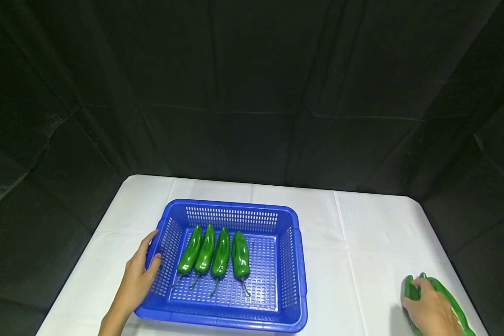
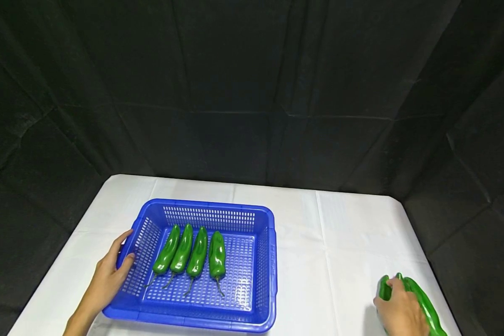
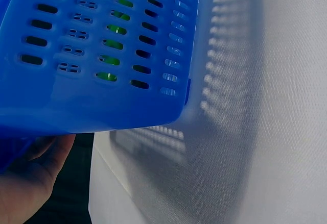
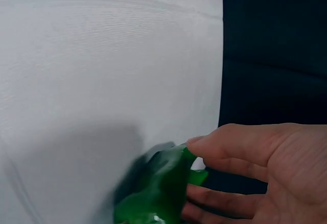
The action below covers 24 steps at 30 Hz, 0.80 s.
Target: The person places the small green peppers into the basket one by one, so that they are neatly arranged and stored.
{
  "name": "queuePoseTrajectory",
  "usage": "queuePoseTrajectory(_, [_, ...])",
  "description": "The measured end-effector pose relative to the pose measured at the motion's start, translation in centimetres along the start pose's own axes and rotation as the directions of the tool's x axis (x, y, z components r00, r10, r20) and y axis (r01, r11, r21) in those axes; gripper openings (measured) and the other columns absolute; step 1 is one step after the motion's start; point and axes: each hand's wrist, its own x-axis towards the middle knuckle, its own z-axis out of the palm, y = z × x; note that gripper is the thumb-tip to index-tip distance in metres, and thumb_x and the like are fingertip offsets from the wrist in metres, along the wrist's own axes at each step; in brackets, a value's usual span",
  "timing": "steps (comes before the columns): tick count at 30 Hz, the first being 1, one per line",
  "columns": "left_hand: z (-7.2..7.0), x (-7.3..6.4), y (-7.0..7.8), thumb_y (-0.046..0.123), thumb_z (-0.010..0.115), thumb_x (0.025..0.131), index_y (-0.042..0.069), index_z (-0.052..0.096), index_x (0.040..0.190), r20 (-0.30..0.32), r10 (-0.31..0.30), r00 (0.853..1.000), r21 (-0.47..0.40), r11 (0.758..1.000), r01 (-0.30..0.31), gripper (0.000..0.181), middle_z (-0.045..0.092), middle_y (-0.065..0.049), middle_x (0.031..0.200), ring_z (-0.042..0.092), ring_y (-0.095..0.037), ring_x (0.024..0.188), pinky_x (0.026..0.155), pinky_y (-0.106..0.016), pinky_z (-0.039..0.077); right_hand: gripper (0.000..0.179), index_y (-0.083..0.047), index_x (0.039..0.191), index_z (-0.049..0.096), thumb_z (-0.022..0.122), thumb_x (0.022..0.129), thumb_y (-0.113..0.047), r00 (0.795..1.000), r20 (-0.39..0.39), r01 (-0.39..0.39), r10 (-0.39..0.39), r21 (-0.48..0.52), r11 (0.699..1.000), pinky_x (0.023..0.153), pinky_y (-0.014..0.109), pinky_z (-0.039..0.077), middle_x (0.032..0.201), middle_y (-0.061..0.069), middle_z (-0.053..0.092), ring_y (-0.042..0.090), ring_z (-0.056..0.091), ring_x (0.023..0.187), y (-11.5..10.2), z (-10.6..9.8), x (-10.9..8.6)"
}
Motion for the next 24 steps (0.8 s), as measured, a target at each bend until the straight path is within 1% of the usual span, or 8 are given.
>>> queuePoseTrajectory(2, [0.02,-0.01,0.02,0.001,0.047,0.100,0.006,0.031,0.153,0.001,-0.005,1.000,0.001,1.000,0.005,0.056,0.042,-0.032,0.146,0.052,-0.049,0.125,0.096,-0.065,0.045,0.058,0.006,0.136,0.035,0.065,0.091,-0.017,1.000,-0.001,0.001,-0.001,-0.005,1.000,0.090,0.071,0.041,0.126,0.042,0.040,0.062,0.043,0.113,0.10,0.34,0.13])
queuePoseTrajectory(7, [-0.02,0.02,0.04,0.001,0.047,0.100,0.007,0.031,0.153,0.002,-0.008,1.000,0.003,1.000,0.008,0.056,0.043,-0.031,0.146,0.052,-0.049,0.125,0.096,-0.065,0.044,0.057,0.006,0.135,0.037,0.066,0.090,-0.015,1.000,-0.024,0.018,-0.018,-0.002,1.000,0.090,0.069,0.041,0.123,0.041,0.043,0.060,0.045,0.110,0.35,0.98,0.28])
queuePoseTrajectory(12, [-0.10,0.02,0.01,0.002,0.047,0.100,0.007,0.031,0.153,-0.002,-0.004,1.000,0.006,1.000,0.004,0.056,0.043,-0.031,0.145,0.053,-0.049,0.123,0.095,-0.066,0.045,0.056,0.004,0.135,0.037,0.065,0.091,-0.016,0.998,-0.053,0.030,-0.030,0.005,1.000,0.090,0.069,0.040,0.122,0.041,0.044,0.062,0.045,0.110,0.26,1.12,0.07])
queuePoseTrajectory(17, [-0.09,0.03,0.03,0.002,0.048,0.100,0.008,0.032,0.153,-0.009,0.001,1.000,0.005,1.000,-0.001,0.056,0.045,-0.031,0.144,0.055,-0.048,0.121,0.093,-0.065,0.047,0.057,0.004,0.135,0.037,0.066,0.090,-0.016,0.998,-0.057,0.032,-0.032,0.010,0.999,0.087,0.067,0.041,0.117,0.041,0.046,0.060,0.047,0.106,0.34,1.15,0.17])
queuePoseTrajectory(24, [-0.06,0.04,0.13,0.001,0.048,0.100,0.007,0.032,0.153,-0.009,0.004,1.000,-0.002,1.000,-0.004,0.056,0.046,-0.032,0.143,0.055,-0.049,0.120,0.092,-0.065,0.048,0.059,0.004,0.133,0.037,0.068,0.088,-0.018,0.998,-0.064,0.030,-0.029,0.010,1.000,0.078,0.062,0.045,0.110,0.040,0.049,0.054,0.051,0.097,0.60,1.08,0.47])
